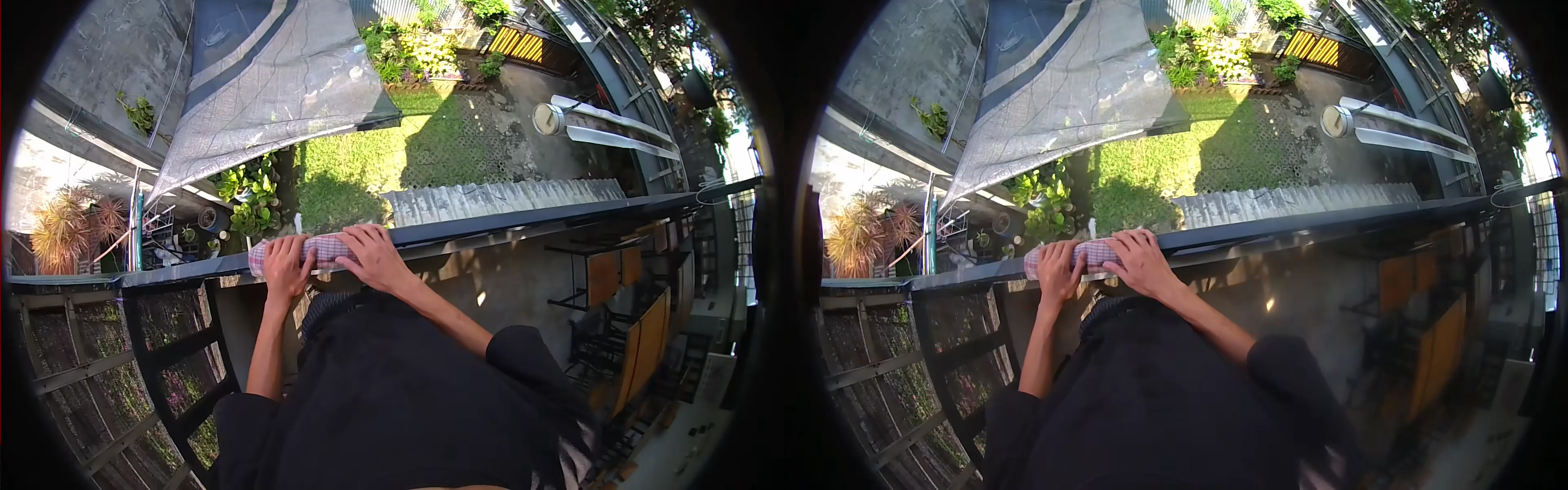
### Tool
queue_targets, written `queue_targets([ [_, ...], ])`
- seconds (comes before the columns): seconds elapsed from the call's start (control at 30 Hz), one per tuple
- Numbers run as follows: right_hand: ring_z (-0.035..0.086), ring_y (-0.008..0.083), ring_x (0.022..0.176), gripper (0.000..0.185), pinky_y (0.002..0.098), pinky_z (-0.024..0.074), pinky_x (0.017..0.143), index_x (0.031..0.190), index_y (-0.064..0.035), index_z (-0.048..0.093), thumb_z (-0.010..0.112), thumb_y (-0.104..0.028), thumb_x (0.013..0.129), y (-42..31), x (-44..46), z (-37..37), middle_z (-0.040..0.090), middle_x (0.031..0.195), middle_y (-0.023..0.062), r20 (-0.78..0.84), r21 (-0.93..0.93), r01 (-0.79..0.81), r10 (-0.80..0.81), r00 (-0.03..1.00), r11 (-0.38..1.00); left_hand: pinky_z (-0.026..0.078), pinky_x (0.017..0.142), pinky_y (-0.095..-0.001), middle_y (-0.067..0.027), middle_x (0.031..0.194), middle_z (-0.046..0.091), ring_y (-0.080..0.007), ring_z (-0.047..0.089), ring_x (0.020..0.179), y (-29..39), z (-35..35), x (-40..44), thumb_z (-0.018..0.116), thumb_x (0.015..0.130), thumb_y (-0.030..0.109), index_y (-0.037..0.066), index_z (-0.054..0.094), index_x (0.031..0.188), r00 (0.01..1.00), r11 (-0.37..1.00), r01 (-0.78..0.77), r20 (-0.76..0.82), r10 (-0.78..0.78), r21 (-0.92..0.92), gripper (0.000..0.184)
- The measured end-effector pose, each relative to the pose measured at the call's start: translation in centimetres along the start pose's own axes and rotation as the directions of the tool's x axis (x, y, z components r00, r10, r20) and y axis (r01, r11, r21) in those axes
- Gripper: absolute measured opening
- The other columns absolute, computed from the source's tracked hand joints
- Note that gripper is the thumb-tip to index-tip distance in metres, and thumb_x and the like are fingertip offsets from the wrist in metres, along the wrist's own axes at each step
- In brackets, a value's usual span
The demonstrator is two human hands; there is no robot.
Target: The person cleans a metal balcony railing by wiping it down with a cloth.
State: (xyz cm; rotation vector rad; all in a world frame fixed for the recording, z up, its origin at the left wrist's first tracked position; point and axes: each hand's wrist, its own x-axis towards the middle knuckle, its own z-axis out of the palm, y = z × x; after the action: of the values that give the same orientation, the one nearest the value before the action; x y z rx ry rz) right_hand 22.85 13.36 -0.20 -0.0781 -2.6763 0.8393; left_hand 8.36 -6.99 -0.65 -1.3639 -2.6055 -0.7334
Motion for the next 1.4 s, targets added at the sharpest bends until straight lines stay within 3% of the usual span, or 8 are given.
queue_targets([
  [0.17, 0.057, 0.0327, 0.133, 0.049, 0.054, 0.0335, 0.122, 0.138, -0.0066, 0.064, 0.069, -0.041, 0.102, -0.3, 0.2, 1.2, 0.065, 0.135, 0.0133, 0.019, -0.01, 0.04, -0.04, 0.999, 0.999, 0.047, 0.097, -0.0445, -0.0087, 0.104, 0.073, -0.0313, 0.067, 0.102, 0.6, 0.2, 0.6, 0.066, 0.102, 0.026, 0.009, 0.074, 0.11, 0.996, 0.994, 0.075, -0.063, -0.07, 0.075, 0.02],
  [0.33, 0.062, 0.0315, 0.127, 0.04, 0.0578, 0.0318, 0.123, 0.126, -0.0068, 0.068, 0.065, -0.041, 0.105, 2.5, -1.1, -2.3, 0.071, 0.125, 0.0126, 0.045, -0.061, -0.181, 0.183, 0.982, 0.982, 0.046, 0.098, -0.0455, -0.0067, 0.101, 0.074, -0.028, 0.067, 0.101, 5.3, 3.5, 3.0, 0.064, 0.104, 0.039, 0.01, 0.075, 0.108, 0.997, 0.992, 0.079, 0.01, -0.081, 0.101, 0.031],
  [0.5, 0.065, 0.0323, 0.119, 0.037, 0.0588, 0.0311, 0.123, 0.116, -0.0059, 0.071, 0.062, -0.041, 0.107, 7.7, -3.9, -6.7, 0.074, 0.116, 0.0116, -0.03, -0.205, -0.427, 0.43, 0.902, 0.881, 0.044, 0.103, -0.0454, -0.0073, 0.12, 0.071, -0.0271, 0.065, 0.111, 11.6, 6.4, 4.6, 0.064, 0.104, 0.047, 0.01, 0.067, 0.134, 0.99, 0.993, -0.12, 0.073, 0.122, -0.02, 0.048],
  [0.7, 0.064, 0.0321, 0.12, 0.039, 0.0581, 0.0321, 0.122, 0.118, -0.0048, 0.071, 0.061, -0.041, 0.108, 6.0, -4.0, -5.2, 0.072, 0.118, 0.0128, -0.134, -0.217, -0.327, 0.303, 0.943, 0.92, 0.046, 0.103, -0.0429, -0.0091, 0.126, 0.07, -0.0272, 0.065, 0.116, 9.4, 5.8, 3.7, 0.065, 0.103, 0.044, 0.009, 0.064, 0.14, 0.982, 0.985, -0.147, 0.104, 0.156, -0.088, 0.051],
  [0.87, 0.057, 0.0326, 0.133, 0.048, 0.0561, 0.0318, 0.123, 0.135, -0.0048, 0.065, 0.064, -0.043, 0.106, 1.2, -1.3, -1.4, 0.066, 0.135, 0.0136, -0.021, -0.101, -0.138, 0.137, 0.99, 0.985, 0.048, 0.101, -0.0436, -0.0088, 0.108, 0.073, -0.0295, 0.067, 0.107, 3.3, 2.2, 1.3, 0.067, 0.104, 0.035, 0.006, 0.072, 0.118, 1.0, 0.999, -0.026, 0.006, 0.026, -0.018, 0.032],
  [1.03, 0.055, 0.0331, 0.137, 0.048, 0.0542, 0.031, 0.125, 0.138, -0.0061, 0.064, 0.065, -0.042, 0.105, -0.8, 0.0, 0.7, 0.063, 0.142, 0.0135, 0.024, 0.005, 0.03, -0.03, 0.999, 1.0, 0.047, 0.099, -0.0444, -0.0099, 0.107, 0.074, -0.0309, 0.067, 0.105, 0.0, 0.0, -0.2, 0.067, 0.103, 0.027, 0.008, 0.073, 0.112, 0.996, 0.998, 0.06, -0.066, -0.061, -0.005, 0.022],
  [1.23, 0.063, 0.0315, 0.128, 0.039, 0.0554, 0.0319, 0.124, 0.13, -0.0083, 0.069, 0.063, -0.039, 0.107, 2.9, -1.3, -3.3, 0.071, 0.129, 0.0124, 0.076, 0.073, -0.188, 0.183, 0.98, 0.979, 0.046, 0.1, -0.0453, -0.0057, 0.106, 0.074, -0.0282, 0.066, 0.105, 4.6, 3.0, 2.1, 0.061, 0.106, 0.032, 0.012, 0.075, 0.11, 0.995, 0.992, 0.096, 0.002, -0.097, 0.081, 0.024],
  [1.4, 0.068, 0.0308, 0.12, 0.034, 0.0588, 0.0295, 0.125, 0.123, -0.0081, 0.072, 0.062, -0.037, 0.109, 7.6, -3.7, -7.7, 0.074, 0.12, 0.0127, 0.058, -0.163, -0.482, 0.496, 0.866, 0.861, 0.046, 0.098, -0.0447, -0.0072, 0.109, 0.073, -0.0269, 0.066, 0.105, 9.5, 6.0, 4.0, 0.062, 0.105, 0.039, 0.011, 0.073, 0.12, 0.997, 0.997, -0.074, 0.014, 0.074, -0.012, 0.033],
])
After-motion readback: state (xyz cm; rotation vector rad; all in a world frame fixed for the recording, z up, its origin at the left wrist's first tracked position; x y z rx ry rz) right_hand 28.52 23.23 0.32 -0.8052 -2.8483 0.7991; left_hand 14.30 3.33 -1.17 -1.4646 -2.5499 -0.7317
